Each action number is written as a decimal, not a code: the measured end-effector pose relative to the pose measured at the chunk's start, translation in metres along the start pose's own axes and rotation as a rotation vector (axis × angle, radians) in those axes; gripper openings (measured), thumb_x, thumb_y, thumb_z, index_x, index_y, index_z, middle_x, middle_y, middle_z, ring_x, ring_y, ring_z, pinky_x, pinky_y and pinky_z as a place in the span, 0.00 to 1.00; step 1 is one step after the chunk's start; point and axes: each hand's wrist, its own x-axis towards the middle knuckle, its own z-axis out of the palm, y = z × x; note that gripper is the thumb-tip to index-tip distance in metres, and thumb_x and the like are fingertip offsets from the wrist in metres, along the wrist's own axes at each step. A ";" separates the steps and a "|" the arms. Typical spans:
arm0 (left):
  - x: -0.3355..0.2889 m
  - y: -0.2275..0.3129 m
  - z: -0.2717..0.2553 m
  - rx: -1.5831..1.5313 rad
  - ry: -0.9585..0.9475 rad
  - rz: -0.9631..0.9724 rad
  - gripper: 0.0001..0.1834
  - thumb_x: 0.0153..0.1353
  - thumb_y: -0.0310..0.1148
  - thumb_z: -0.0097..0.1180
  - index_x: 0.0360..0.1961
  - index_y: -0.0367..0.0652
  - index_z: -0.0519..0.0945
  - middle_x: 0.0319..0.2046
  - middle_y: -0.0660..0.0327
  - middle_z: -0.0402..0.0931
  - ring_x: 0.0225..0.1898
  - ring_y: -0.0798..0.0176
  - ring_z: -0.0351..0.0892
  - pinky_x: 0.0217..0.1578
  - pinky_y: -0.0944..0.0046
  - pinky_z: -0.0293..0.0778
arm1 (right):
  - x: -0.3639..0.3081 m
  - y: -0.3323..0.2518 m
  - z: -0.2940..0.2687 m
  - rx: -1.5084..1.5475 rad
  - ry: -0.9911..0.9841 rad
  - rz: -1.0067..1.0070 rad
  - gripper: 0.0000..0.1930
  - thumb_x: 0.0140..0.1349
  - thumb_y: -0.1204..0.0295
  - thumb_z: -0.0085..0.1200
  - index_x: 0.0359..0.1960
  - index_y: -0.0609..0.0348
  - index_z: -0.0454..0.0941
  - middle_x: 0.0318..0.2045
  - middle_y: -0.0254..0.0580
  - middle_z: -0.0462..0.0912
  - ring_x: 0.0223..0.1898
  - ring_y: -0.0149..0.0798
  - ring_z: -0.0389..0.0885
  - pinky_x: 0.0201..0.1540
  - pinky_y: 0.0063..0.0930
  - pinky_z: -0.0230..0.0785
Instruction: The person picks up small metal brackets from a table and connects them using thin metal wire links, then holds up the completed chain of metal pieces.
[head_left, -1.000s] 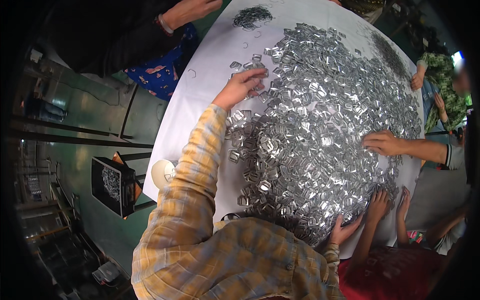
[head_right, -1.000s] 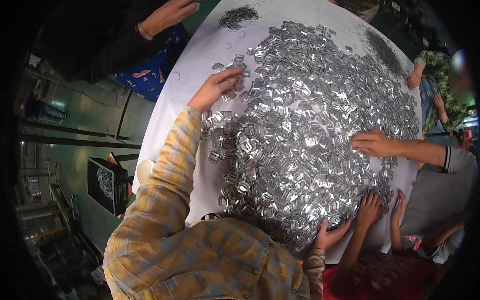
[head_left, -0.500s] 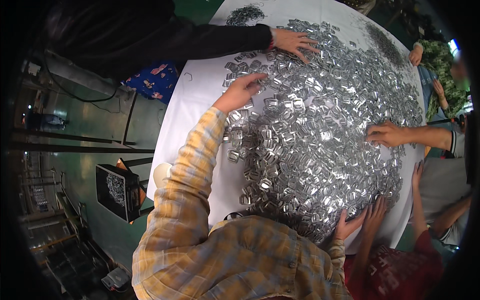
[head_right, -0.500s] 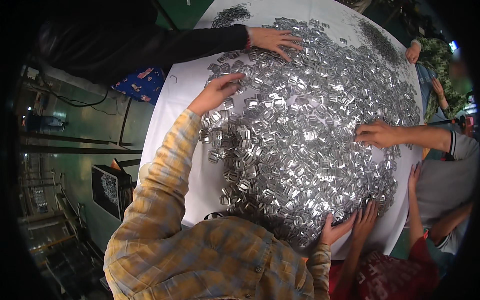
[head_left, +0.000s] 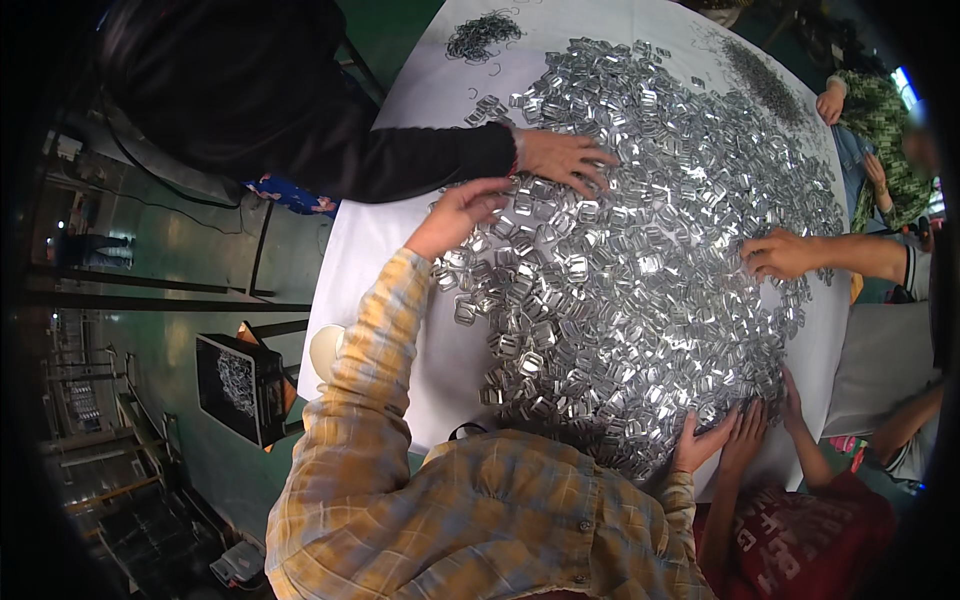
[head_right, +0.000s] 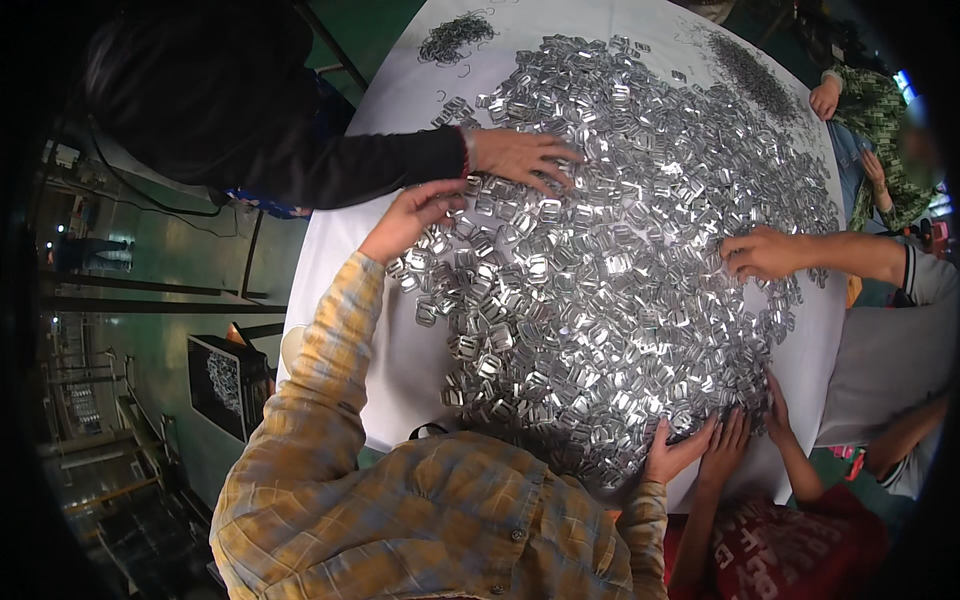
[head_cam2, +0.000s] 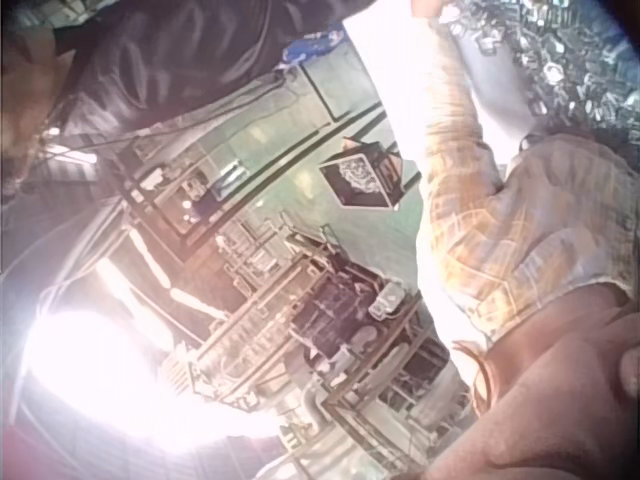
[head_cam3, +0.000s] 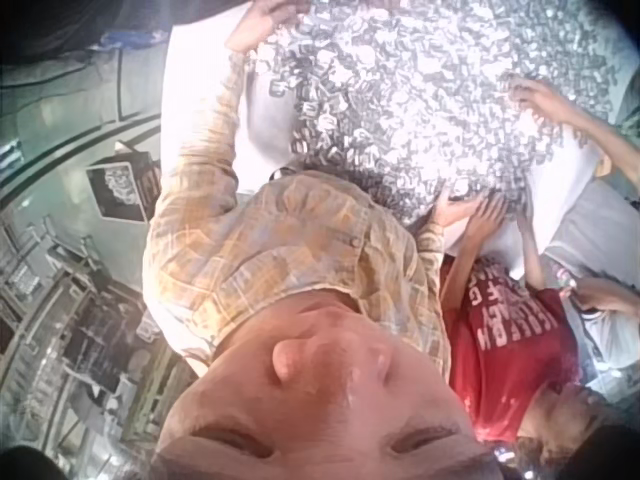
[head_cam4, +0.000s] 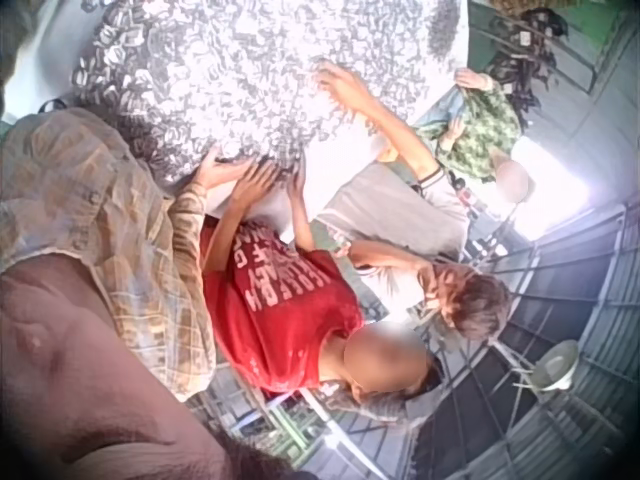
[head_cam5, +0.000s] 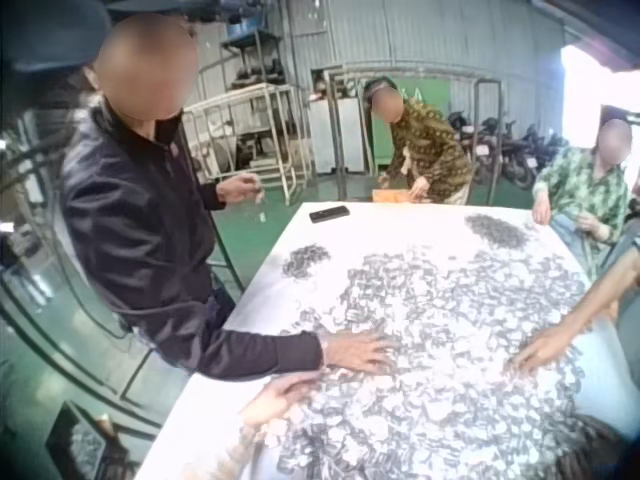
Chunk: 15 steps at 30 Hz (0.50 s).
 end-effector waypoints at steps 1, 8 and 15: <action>-0.006 0.003 0.009 0.009 -0.102 -0.025 0.17 0.65 0.26 0.43 0.54 0.35 0.70 0.51 0.57 0.72 0.51 0.64 0.72 0.48 0.65 0.72 | 0.000 0.001 0.000 0.007 -0.001 -0.001 0.41 0.53 0.60 0.57 0.63 0.69 0.51 0.62 0.57 0.57 0.63 0.53 0.54 0.64 0.43 0.44; -0.070 -0.018 0.100 -0.128 -0.531 -0.191 0.17 0.61 0.22 0.41 0.50 0.38 0.73 0.40 0.60 0.78 0.38 0.68 0.78 0.39 0.68 0.76 | -0.001 0.001 0.000 -0.005 0.010 -0.027 0.41 0.53 0.58 0.56 0.62 0.70 0.52 0.62 0.57 0.58 0.63 0.54 0.55 0.64 0.43 0.45; -0.064 -0.028 0.065 -0.094 -0.203 -0.135 0.21 0.60 0.20 0.43 0.55 0.41 0.70 0.41 0.59 0.78 0.41 0.69 0.77 0.39 0.68 0.75 | 0.000 -0.011 -0.006 0.004 -0.015 0.003 0.40 0.53 0.59 0.57 0.62 0.67 0.53 0.61 0.58 0.59 0.63 0.55 0.55 0.63 0.44 0.46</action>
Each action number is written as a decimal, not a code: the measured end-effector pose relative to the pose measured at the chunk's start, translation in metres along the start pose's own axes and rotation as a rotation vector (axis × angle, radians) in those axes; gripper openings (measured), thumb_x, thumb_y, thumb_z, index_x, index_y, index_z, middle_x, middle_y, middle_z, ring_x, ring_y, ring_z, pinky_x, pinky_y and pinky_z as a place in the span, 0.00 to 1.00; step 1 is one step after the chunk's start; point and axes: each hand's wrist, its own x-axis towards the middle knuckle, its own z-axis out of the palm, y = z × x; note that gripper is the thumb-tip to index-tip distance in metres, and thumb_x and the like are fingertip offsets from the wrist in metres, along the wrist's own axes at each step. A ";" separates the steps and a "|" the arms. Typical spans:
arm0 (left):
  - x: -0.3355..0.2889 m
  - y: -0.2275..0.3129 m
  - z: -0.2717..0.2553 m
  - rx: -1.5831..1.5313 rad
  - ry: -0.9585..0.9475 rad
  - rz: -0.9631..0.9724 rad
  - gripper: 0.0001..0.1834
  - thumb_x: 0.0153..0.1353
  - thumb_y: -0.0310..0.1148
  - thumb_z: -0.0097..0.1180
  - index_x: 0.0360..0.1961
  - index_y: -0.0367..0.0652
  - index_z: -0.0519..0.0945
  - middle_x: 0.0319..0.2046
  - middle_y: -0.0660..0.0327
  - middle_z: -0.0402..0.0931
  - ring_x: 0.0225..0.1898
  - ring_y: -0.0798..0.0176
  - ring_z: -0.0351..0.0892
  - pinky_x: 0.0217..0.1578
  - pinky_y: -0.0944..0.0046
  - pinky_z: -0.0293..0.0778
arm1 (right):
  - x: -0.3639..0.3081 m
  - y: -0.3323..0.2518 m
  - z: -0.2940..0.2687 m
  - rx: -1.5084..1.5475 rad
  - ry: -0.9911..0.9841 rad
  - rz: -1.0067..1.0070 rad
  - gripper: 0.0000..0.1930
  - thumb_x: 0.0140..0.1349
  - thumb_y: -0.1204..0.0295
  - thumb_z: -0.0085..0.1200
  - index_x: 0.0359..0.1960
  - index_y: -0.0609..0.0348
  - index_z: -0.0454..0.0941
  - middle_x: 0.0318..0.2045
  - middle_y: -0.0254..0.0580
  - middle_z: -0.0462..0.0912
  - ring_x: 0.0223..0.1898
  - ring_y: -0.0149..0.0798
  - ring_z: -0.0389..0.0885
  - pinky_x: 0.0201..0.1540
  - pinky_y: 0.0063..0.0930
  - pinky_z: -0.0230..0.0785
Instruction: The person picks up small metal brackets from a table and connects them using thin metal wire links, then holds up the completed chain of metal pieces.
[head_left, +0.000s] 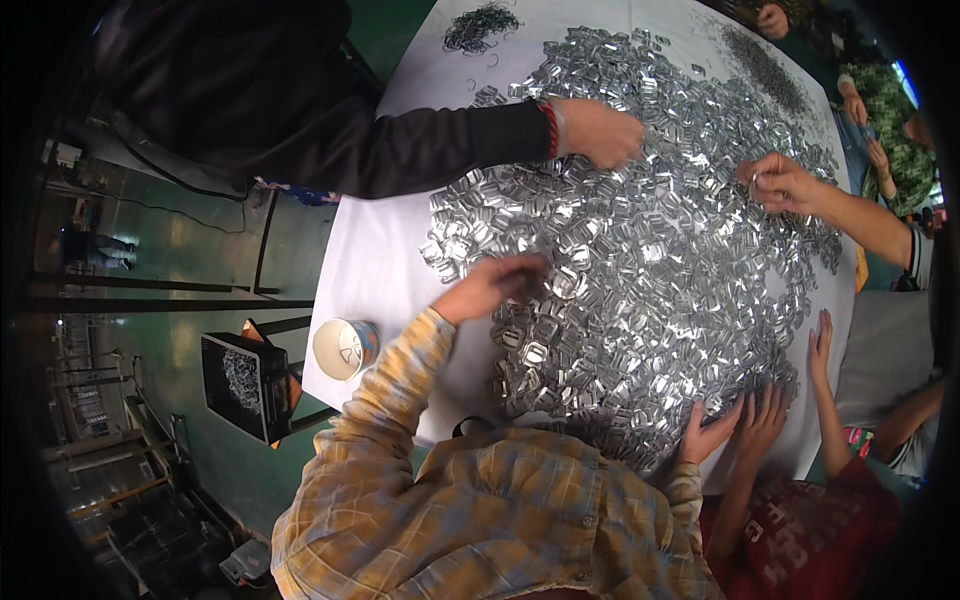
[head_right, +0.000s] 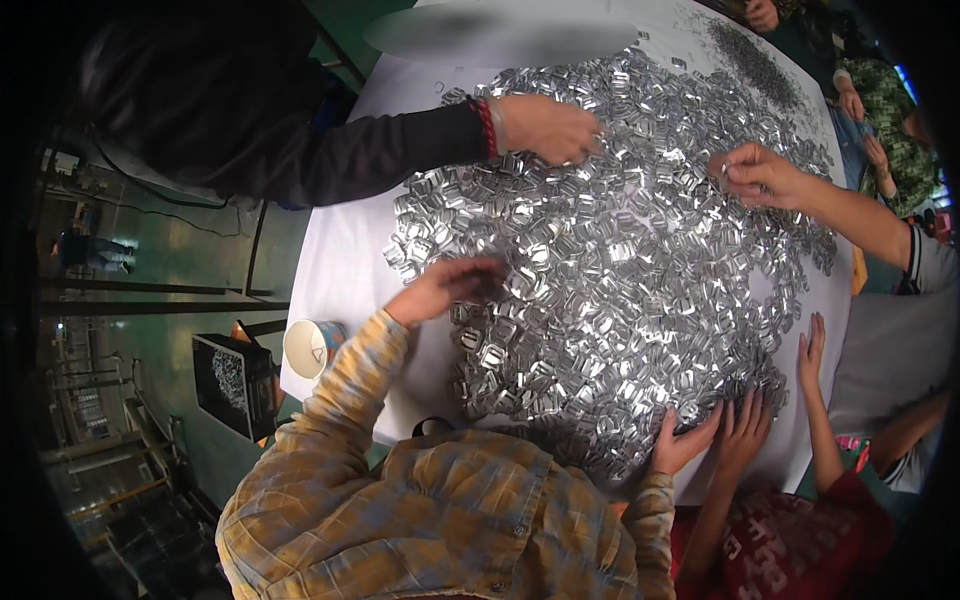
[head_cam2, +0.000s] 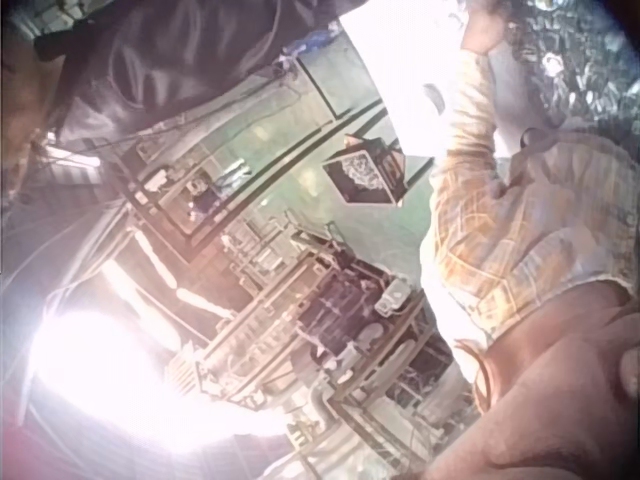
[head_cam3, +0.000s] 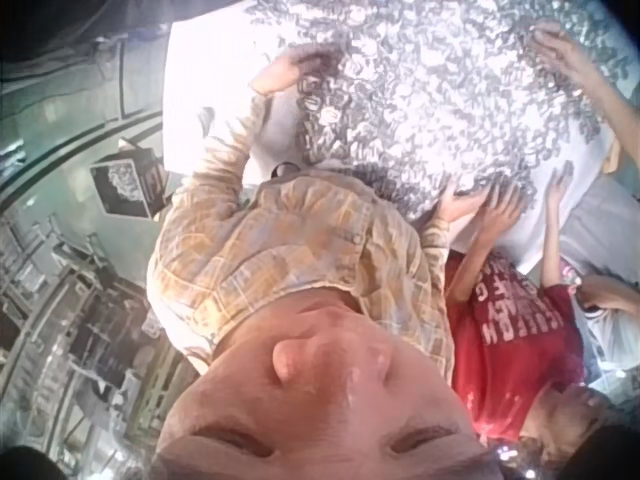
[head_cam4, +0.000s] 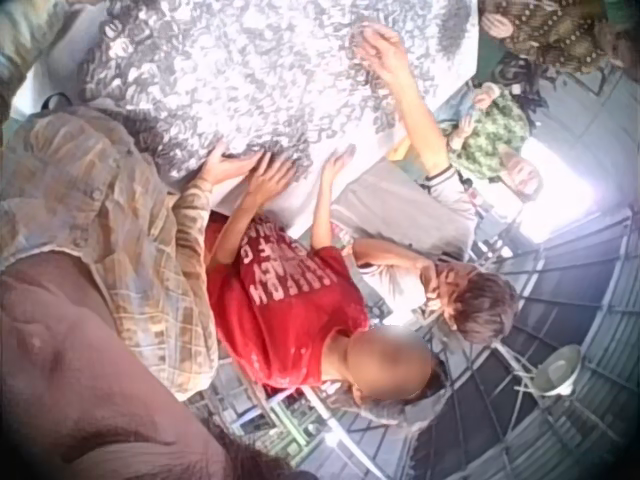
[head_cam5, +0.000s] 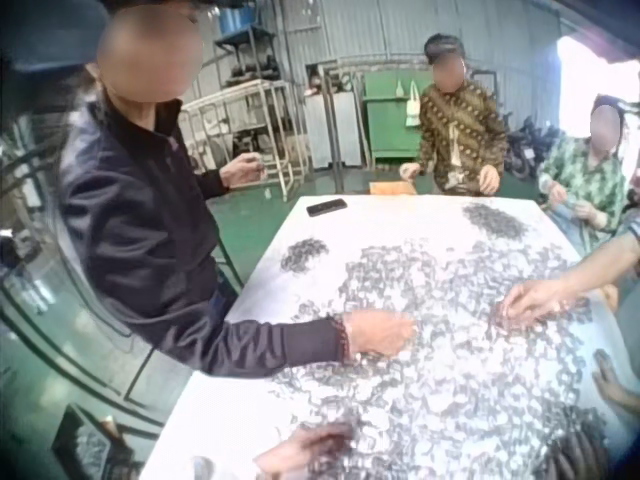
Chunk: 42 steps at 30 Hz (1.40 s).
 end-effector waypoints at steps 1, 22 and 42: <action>0.001 0.005 -0.010 0.078 0.075 0.019 0.21 0.60 0.19 0.42 0.56 0.39 0.69 0.44 0.58 0.77 0.43 0.66 0.76 0.42 0.66 0.75 | 0.000 -0.001 0.000 0.035 -0.003 0.019 0.40 0.53 0.60 0.57 0.63 0.67 0.53 0.61 0.58 0.59 0.63 0.55 0.55 0.64 0.44 0.46; -0.074 0.001 0.043 0.986 -0.010 0.539 0.23 0.42 0.34 0.66 0.44 0.48 0.77 0.48 0.61 0.71 0.54 0.55 0.66 0.55 0.54 0.62 | 0.004 -0.006 -0.001 0.077 0.021 -0.009 0.39 0.51 0.64 0.58 0.62 0.66 0.53 0.59 0.61 0.59 0.60 0.57 0.58 0.62 0.45 0.47; -0.094 -0.030 0.035 1.096 0.326 0.477 0.21 0.44 0.33 0.64 0.41 0.44 0.74 0.45 0.54 0.69 0.47 0.50 0.68 0.50 0.51 0.63 | -0.004 0.007 0.004 0.125 0.042 0.027 0.34 0.60 0.59 0.51 0.60 0.73 0.55 0.59 0.64 0.59 0.62 0.58 0.56 0.63 0.44 0.45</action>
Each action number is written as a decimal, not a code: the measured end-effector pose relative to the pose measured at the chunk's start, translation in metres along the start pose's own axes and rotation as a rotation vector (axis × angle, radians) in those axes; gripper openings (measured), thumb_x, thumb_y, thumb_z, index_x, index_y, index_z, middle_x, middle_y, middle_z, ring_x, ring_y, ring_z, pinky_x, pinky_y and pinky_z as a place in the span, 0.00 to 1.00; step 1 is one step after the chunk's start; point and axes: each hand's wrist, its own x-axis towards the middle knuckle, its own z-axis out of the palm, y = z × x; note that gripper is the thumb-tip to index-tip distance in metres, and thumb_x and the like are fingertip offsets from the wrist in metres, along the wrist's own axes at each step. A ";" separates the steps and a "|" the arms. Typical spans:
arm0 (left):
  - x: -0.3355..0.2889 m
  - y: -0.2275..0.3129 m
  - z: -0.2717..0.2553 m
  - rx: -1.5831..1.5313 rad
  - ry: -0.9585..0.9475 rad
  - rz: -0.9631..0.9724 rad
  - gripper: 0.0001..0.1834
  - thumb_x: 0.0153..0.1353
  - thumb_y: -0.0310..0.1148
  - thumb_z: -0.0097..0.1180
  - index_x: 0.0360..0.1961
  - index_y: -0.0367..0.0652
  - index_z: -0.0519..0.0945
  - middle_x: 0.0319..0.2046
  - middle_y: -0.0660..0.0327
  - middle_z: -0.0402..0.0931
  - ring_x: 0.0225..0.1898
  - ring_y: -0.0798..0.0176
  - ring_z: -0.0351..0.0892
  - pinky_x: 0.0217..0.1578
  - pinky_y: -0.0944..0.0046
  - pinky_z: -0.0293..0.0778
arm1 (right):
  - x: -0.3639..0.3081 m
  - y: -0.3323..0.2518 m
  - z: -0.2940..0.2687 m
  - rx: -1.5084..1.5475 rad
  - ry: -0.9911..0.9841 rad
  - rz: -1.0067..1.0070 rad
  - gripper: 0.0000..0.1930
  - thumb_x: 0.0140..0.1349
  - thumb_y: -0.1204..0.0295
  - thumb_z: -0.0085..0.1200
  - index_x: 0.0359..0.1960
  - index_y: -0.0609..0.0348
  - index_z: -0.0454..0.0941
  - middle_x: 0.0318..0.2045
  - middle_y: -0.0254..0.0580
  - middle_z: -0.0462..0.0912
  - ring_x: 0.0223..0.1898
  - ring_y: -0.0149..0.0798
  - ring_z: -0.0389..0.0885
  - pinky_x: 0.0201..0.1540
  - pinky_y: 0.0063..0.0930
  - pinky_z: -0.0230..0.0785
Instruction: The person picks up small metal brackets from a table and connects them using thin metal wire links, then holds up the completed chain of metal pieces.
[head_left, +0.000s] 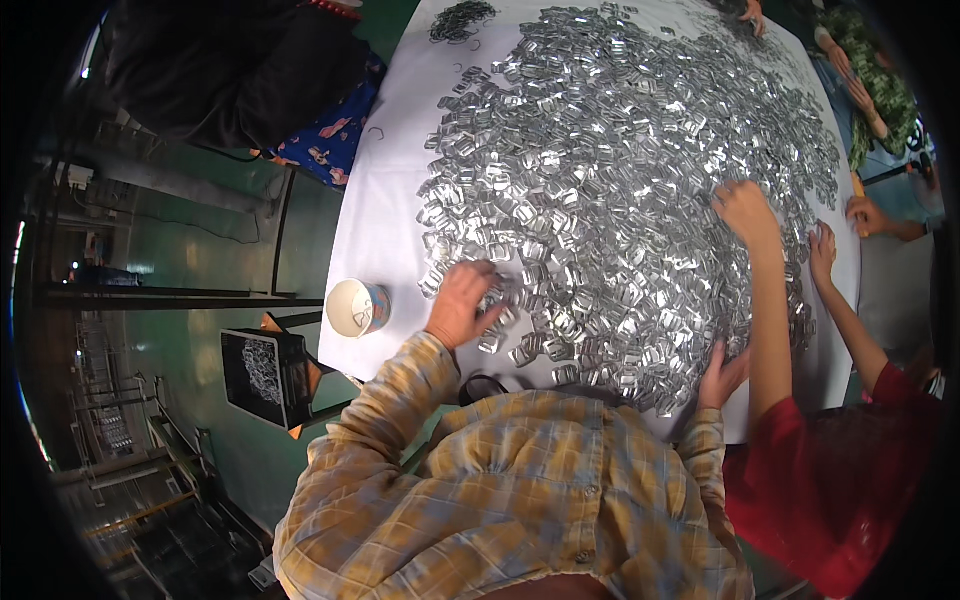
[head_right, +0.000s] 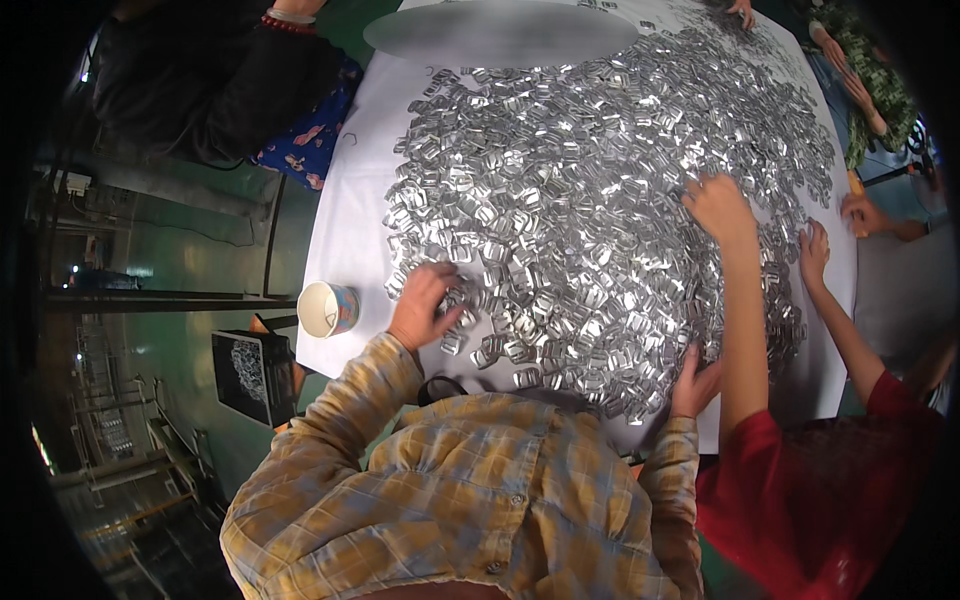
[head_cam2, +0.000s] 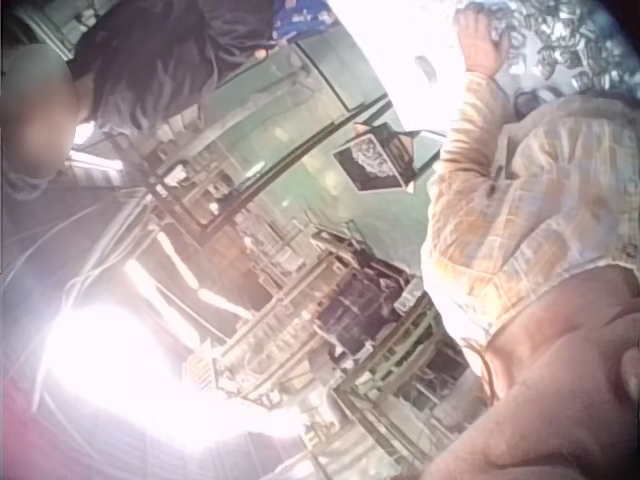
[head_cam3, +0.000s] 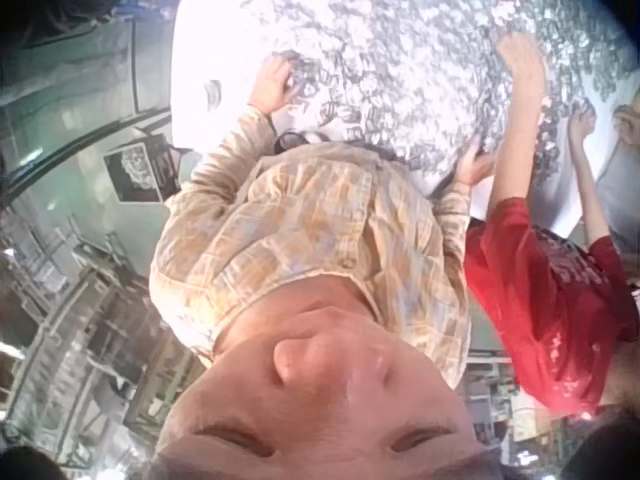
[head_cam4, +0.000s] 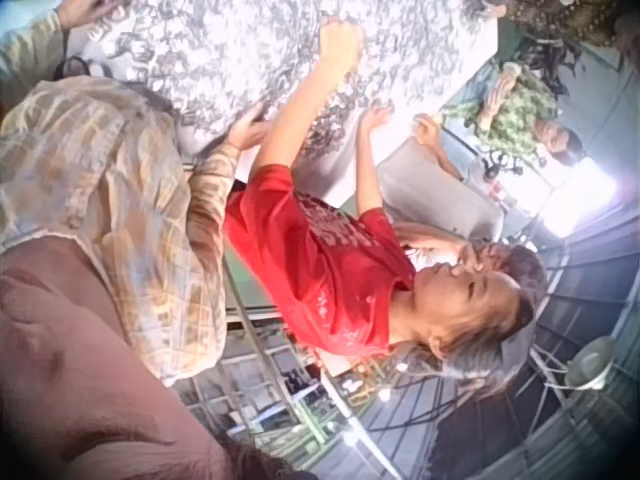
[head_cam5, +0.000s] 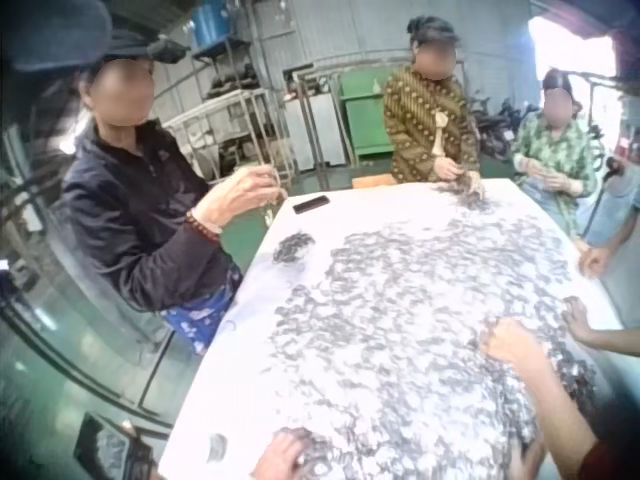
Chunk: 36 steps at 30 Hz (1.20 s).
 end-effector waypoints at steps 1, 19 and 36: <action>-0.001 -0.006 0.001 -0.001 -0.002 0.005 0.21 0.44 0.33 0.64 0.41 0.44 0.74 0.45 0.54 0.69 0.47 0.50 0.68 0.50 0.51 0.63 | -0.001 0.003 0.002 0.028 -0.003 0.037 0.33 0.62 0.58 0.49 0.59 0.75 0.56 0.60 0.65 0.58 0.62 0.58 0.55 0.63 0.43 0.45; 0.026 0.043 0.037 0.181 -0.247 0.209 0.27 0.44 0.42 0.64 0.49 0.56 0.73 0.53 0.61 0.64 0.59 0.53 0.59 0.58 0.38 0.51 | -0.002 -0.013 -0.009 0.302 0.091 0.006 0.31 0.60 0.69 0.47 0.63 0.67 0.51 0.59 0.60 0.60 0.61 0.54 0.59 0.63 0.41 0.49; 0.018 0.072 0.046 0.249 -0.372 0.138 0.32 0.52 0.48 0.58 0.60 0.61 0.65 0.65 0.61 0.53 0.67 0.50 0.47 0.62 0.34 0.42 | -0.005 0.004 -0.005 0.273 0.150 0.037 0.28 0.62 0.64 0.47 0.59 0.69 0.58 0.57 0.59 0.64 0.59 0.56 0.61 0.61 0.42 0.50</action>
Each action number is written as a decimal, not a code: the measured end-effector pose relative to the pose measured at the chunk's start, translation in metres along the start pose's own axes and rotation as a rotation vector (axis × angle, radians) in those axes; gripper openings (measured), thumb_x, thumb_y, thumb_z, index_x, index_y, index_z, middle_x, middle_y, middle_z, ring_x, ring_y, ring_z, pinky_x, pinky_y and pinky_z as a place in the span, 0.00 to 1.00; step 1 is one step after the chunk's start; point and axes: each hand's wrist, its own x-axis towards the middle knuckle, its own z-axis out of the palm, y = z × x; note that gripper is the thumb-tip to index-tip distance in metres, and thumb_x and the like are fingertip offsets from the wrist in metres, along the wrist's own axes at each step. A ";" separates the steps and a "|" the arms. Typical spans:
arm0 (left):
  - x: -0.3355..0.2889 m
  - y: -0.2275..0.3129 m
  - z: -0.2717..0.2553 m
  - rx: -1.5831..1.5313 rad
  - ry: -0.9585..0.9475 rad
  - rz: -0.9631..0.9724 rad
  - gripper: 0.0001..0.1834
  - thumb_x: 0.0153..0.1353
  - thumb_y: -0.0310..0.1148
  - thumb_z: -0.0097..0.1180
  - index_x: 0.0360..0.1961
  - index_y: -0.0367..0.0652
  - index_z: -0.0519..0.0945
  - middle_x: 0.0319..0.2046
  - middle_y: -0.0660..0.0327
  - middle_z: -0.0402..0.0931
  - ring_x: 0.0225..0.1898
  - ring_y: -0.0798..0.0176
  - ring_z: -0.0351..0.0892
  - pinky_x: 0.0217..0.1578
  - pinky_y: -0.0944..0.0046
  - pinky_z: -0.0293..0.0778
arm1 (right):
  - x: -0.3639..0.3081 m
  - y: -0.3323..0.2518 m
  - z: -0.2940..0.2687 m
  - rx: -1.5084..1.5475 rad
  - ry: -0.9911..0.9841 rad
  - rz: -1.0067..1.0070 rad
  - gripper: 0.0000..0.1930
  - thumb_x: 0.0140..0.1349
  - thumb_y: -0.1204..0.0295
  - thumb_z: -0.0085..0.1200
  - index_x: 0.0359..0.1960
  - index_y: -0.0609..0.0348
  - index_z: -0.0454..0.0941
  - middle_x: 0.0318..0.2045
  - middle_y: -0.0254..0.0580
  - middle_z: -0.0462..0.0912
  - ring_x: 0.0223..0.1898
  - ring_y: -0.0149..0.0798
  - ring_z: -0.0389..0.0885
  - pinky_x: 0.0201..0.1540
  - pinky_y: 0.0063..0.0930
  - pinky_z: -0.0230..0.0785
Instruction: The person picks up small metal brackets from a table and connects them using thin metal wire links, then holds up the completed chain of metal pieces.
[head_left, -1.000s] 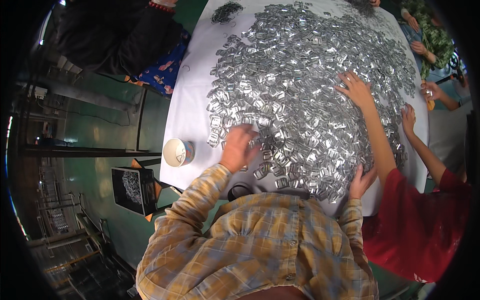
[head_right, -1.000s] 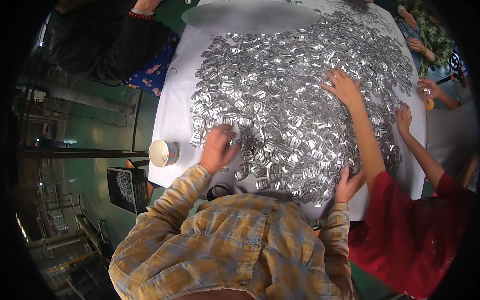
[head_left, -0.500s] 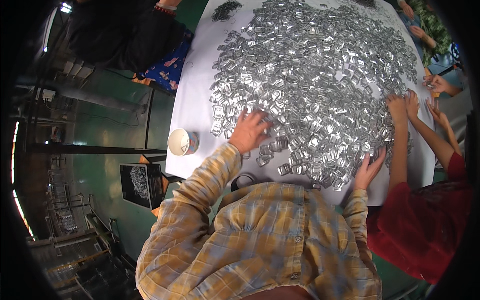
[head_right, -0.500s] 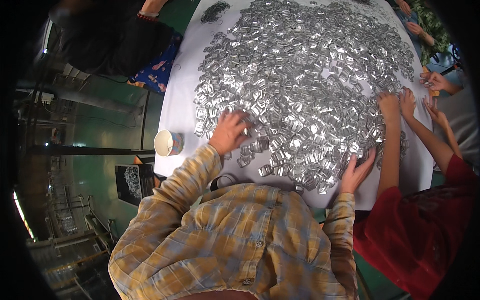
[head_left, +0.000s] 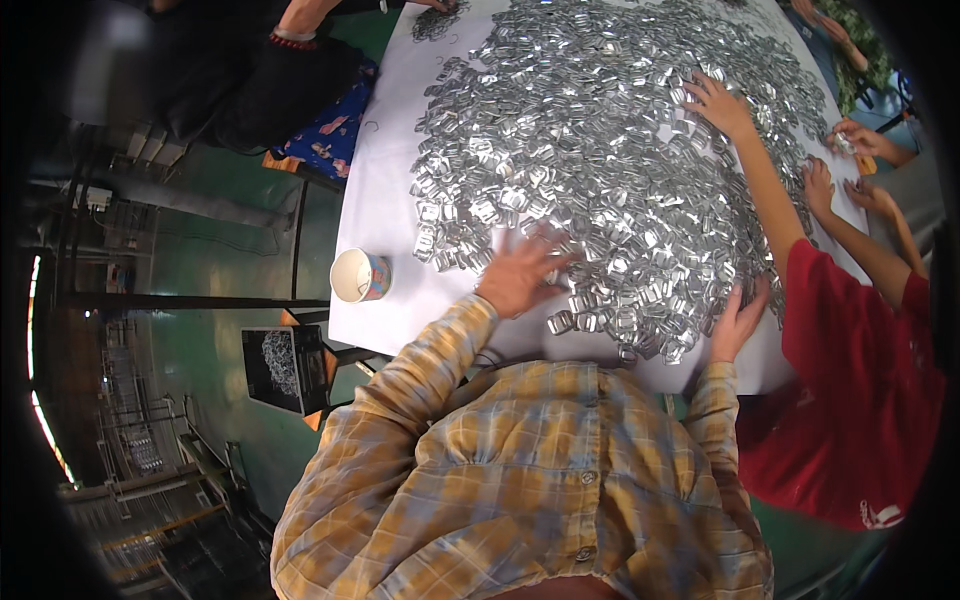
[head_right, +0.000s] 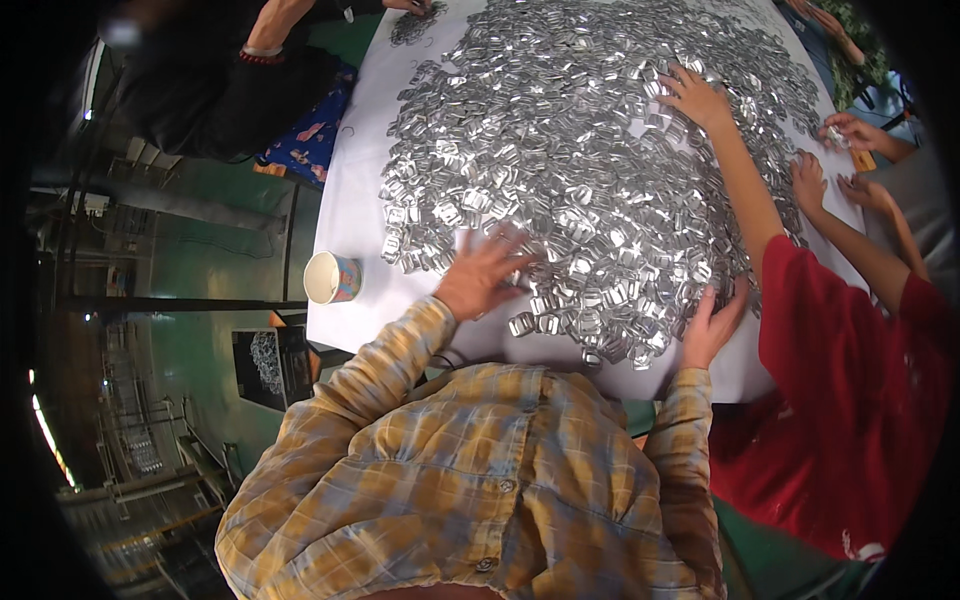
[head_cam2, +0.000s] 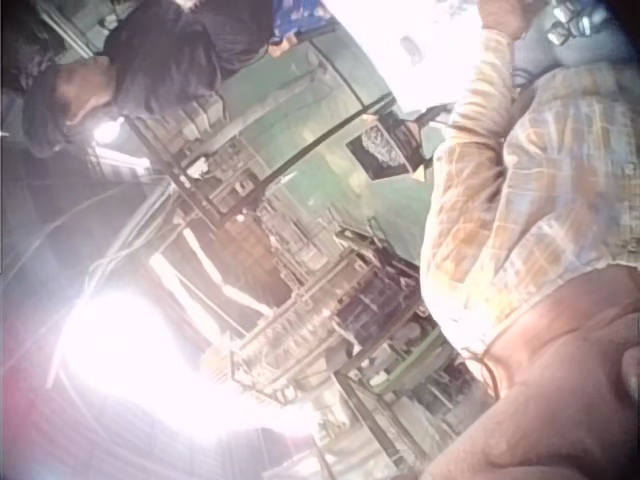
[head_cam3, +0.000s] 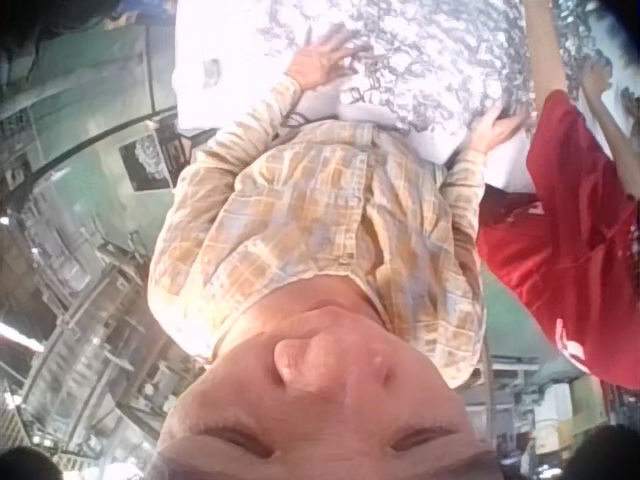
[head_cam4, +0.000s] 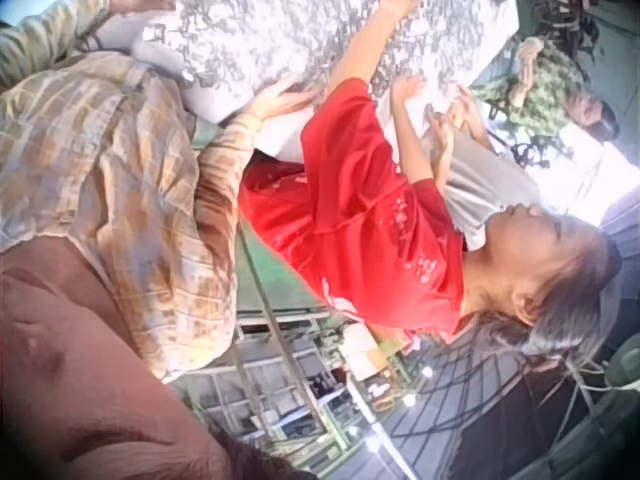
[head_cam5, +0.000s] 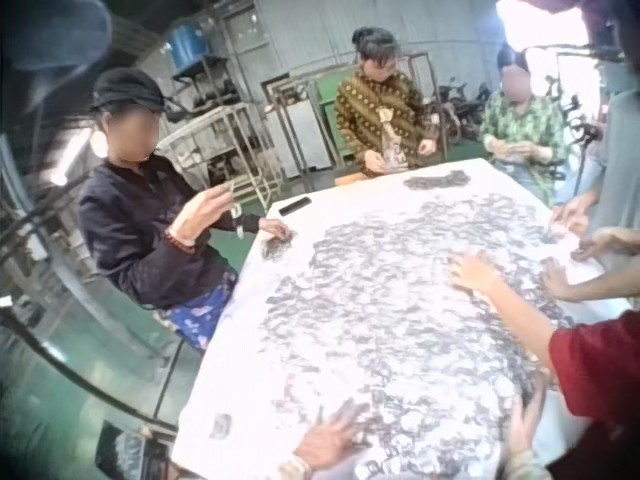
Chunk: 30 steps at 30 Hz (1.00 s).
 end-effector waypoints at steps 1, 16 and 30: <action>0.000 -0.010 -0.012 -0.017 0.014 -0.123 0.30 0.54 0.46 0.57 0.59 0.61 0.65 0.64 0.59 0.53 0.67 0.49 0.47 0.62 0.34 0.43 | 0.000 -0.001 0.001 0.043 0.003 0.005 0.27 0.62 0.64 0.47 0.59 0.69 0.58 0.56 0.59 0.64 0.58 0.56 0.61 0.61 0.42 0.51; 0.045 0.036 0.002 -0.025 0.040 0.310 0.28 0.48 0.46 0.62 0.52 0.63 0.71 0.62 0.65 0.56 0.65 0.55 0.52 0.61 0.33 0.45 | -0.008 0.006 0.000 -0.057 0.042 0.125 0.30 0.60 0.58 0.51 0.56 0.72 0.61 0.54 0.64 0.66 0.56 0.60 0.62 0.60 0.44 0.51; 0.035 0.059 -0.010 -0.195 -0.003 0.386 0.30 0.46 0.42 0.64 0.53 0.56 0.72 0.56 0.59 0.62 0.61 0.53 0.58 0.60 0.32 0.45 | -0.009 -0.015 -0.006 -0.047 -0.055 0.127 0.24 0.60 0.57 0.50 0.48 0.68 0.71 0.47 0.56 0.74 0.51 0.54 0.70 0.55 0.40 0.58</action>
